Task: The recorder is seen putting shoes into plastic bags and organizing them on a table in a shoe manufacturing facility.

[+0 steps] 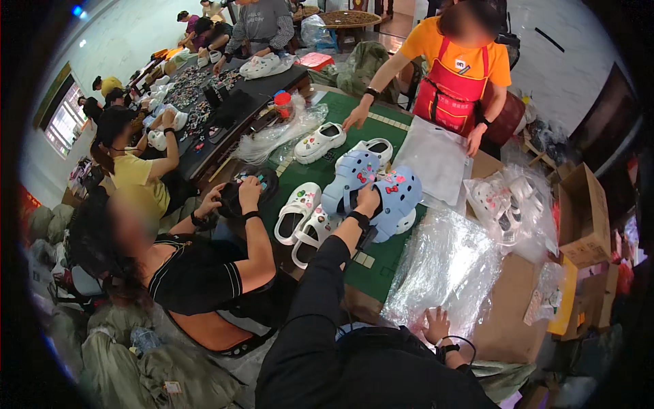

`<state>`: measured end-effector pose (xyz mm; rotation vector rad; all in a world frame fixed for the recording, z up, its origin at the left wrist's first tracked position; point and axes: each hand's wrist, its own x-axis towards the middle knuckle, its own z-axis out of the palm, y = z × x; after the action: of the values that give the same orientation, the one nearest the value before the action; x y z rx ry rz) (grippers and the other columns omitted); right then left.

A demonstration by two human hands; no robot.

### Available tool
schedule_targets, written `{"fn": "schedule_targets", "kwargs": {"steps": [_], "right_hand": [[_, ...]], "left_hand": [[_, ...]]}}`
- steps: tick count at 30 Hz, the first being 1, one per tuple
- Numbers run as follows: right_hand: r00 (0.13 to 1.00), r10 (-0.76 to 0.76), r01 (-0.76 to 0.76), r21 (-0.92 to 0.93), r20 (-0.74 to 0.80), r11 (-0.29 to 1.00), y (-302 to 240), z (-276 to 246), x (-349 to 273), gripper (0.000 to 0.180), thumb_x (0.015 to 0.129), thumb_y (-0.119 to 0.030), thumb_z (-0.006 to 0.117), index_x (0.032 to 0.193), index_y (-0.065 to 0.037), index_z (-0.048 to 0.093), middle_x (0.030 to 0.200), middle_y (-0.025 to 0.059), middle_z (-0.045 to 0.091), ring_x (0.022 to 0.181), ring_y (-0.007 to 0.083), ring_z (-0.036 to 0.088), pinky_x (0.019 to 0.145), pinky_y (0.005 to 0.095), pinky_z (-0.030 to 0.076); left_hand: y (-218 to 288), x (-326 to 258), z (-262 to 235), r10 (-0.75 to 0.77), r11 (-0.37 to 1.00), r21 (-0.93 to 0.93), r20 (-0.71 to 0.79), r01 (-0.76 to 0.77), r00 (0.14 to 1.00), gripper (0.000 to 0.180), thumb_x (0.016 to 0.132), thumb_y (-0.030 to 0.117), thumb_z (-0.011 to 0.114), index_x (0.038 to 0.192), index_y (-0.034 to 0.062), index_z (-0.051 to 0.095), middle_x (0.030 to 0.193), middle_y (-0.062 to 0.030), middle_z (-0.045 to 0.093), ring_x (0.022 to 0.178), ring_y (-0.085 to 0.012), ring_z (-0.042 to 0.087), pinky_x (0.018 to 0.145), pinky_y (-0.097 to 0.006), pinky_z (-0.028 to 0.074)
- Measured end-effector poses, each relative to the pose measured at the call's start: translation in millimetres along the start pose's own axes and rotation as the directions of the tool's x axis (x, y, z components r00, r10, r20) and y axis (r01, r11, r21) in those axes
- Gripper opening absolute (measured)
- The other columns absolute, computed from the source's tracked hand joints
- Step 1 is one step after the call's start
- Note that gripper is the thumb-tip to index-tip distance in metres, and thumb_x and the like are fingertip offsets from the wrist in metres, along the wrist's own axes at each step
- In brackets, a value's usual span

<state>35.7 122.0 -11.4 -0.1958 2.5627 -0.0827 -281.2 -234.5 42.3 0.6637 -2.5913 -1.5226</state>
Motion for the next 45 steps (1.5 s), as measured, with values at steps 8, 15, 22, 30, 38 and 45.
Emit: {"fn": "schedule_targets", "kwargs": {"steps": [8, 15, 22, 30, 38, 45], "right_hand": [[0.999, -0.034, 0.033, -0.012, -0.015, 0.999, -3, -2, 1, 0.071, 0.075, -0.045, 0.058, 0.135, -0.026, 0.027, 0.142, 0.0203, 0.016, 0.127, 0.0468, 0.017, 0.094, 0.0587, 0.027], [0.999, -0.010, 0.010, -0.009, -0.030, 1.000, 4, -2, -4, 0.070, 0.074, -0.043, 0.060, 0.135, -0.024, 0.029, 0.140, 0.0211, 0.019, 0.125, 0.0478, 0.021, 0.092, 0.0577, 0.031], [0.995, -0.080, 0.076, -0.076, -0.054, 0.994, 3, -1, -2, 0.074, 0.073, -0.040, 0.062, 0.136, -0.023, 0.028, 0.139, 0.0240, 0.021, 0.121, 0.0505, 0.025, 0.088, 0.0565, 0.035], [0.992, -0.103, 0.093, -0.124, -0.078, 0.988, -1, -1, 2, 0.076, 0.071, -0.038, 0.063, 0.135, -0.020, 0.028, 0.136, 0.0280, 0.023, 0.116, 0.0525, 0.030, 0.087, 0.0539, 0.040], [0.987, -0.098, 0.085, -0.104, -0.127, 0.991, 3, 6, 0, 0.077, 0.067, -0.040, 0.065, 0.133, -0.021, 0.030, 0.136, 0.0265, 0.023, 0.119, 0.0506, 0.027, 0.088, 0.0551, 0.037], [0.994, -0.093, 0.088, -0.077, -0.060, 0.993, 1, 4, 1, 0.076, 0.070, -0.041, 0.063, 0.134, -0.022, 0.027, 0.138, 0.0224, 0.021, 0.122, 0.0484, 0.025, 0.092, 0.0536, 0.034]], "left_hand": [[-18, 8, 12, -0.049, 0.879, -0.475, -0.025, 0.031, 0.998, 0.034, 0.080, 0.006, 0.050, 0.113, -0.0020, 0.054, 0.109, -0.0186, 0.055, 0.099, -0.0218, 0.054, 0.084, -0.027, 0.039], [21, -16, 5, 0.157, 0.979, 0.164, -0.256, -0.117, 0.954, 0.040, 0.074, 0.015, 0.054, 0.114, 0.0100, 0.055, 0.118, -0.0115, 0.047, 0.112, -0.0297, 0.041, 0.087, -0.045, 0.034], [9, 5, -30, 0.165, 0.933, 0.344, -0.146, -0.106, 0.975, 0.027, 0.078, 0.017, 0.048, 0.100, 0.0077, 0.061, 0.106, -0.0141, 0.053, 0.102, -0.0313, 0.049, 0.084, -0.045, 0.035], [-10, 14, -74, 0.288, 0.941, 0.250, -0.239, -0.228, 0.927, 0.025, 0.083, 0.022, 0.049, 0.079, 0.0010, 0.061, 0.088, -0.0188, 0.058, 0.086, -0.0367, 0.055, 0.072, -0.047, 0.041], [14, 12, -125, 0.302, 0.951, 0.176, -0.377, -0.253, 0.876, 0.023, 0.081, 0.019, 0.051, 0.082, 0.0002, 0.064, 0.083, -0.0214, 0.060, 0.082, -0.0375, 0.057, 0.072, -0.044, 0.043], [61, -9, -174, 0.396, 0.912, 0.107, -0.487, -0.397, 0.778, 0.024, 0.083, 0.018, 0.052, 0.085, -0.0025, 0.063, 0.080, -0.0225, 0.061, 0.076, -0.0342, 0.060, 0.067, -0.039, 0.044]]}}
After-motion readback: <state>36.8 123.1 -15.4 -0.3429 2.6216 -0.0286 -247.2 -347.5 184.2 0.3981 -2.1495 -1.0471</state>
